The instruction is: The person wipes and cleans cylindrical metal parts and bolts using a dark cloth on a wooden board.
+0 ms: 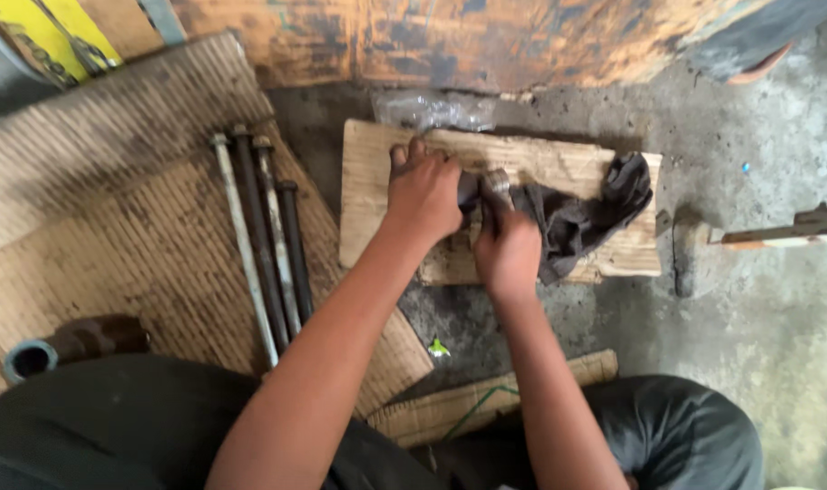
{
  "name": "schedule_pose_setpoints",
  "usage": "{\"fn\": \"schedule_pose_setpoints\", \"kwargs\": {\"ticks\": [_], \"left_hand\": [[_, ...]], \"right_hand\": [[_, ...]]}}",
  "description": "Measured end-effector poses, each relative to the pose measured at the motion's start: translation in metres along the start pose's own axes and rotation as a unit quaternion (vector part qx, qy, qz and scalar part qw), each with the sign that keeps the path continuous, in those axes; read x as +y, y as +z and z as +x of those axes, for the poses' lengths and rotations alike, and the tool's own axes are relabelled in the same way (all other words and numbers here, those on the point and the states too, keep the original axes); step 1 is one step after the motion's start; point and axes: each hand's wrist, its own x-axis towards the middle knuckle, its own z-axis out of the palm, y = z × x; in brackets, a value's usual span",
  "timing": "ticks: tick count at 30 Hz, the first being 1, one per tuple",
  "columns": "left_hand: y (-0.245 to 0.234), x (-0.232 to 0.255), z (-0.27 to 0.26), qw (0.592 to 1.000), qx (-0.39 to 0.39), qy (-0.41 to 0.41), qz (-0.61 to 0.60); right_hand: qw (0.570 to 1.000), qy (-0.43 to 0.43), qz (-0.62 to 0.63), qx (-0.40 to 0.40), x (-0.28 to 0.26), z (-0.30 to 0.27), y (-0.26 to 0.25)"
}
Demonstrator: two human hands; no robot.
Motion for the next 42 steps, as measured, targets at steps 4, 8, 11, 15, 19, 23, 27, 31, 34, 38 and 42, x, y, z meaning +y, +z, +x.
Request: {"fn": "schedule_pose_setpoints", "kwargs": {"ticks": [4, 8, 11, 15, 19, 23, 27, 31, 34, 38, 42], "left_hand": [[0.001, -0.004, 0.001, 0.999, 0.038, 0.005, -0.017], [-0.004, 0.001, 0.003, 0.999, 0.032, 0.006, -0.019], [-0.004, -0.001, 0.006, 1.000, -0.004, 0.019, 0.008], [0.009, -0.009, 0.000, 0.998, 0.032, 0.026, -0.039], [0.008, -0.007, 0.000, 0.998, 0.053, 0.037, -0.026], [-0.005, -0.008, 0.003, 0.998, -0.003, 0.027, -0.050], [-0.004, -0.011, 0.005, 0.999, -0.009, 0.033, 0.002], [-0.010, -0.006, 0.006, 0.997, 0.054, 0.060, 0.005], [-0.014, 0.000, 0.010, 0.996, 0.043, 0.071, 0.038], [-0.022, 0.003, 0.005, 0.998, -0.028, 0.056, 0.007], [-0.022, 0.001, 0.008, 0.994, -0.106, 0.014, 0.001]], "right_hand": [[0.999, -0.002, -0.006, -0.042, 0.007, 0.016, 0.002], [0.999, 0.013, -0.039, -0.013, 0.003, 0.008, -0.002], [0.994, 0.099, -0.010, -0.036, -0.006, -0.002, -0.006], [0.999, 0.029, 0.009, -0.035, 0.012, 0.023, 0.005], [0.995, 0.045, -0.082, -0.022, 0.025, 0.000, 0.011], [0.993, 0.105, -0.041, -0.030, 0.015, -0.043, 0.004], [0.964, 0.171, 0.182, 0.094, 0.023, -0.037, 0.001], [0.935, 0.179, 0.280, 0.123, 0.035, -0.016, 0.006], [0.916, 0.226, 0.315, 0.108, 0.037, -0.013, 0.010], [0.911, 0.205, 0.344, 0.101, 0.036, -0.013, 0.007], [0.913, 0.212, 0.336, 0.094, 0.036, -0.015, 0.008]]}}
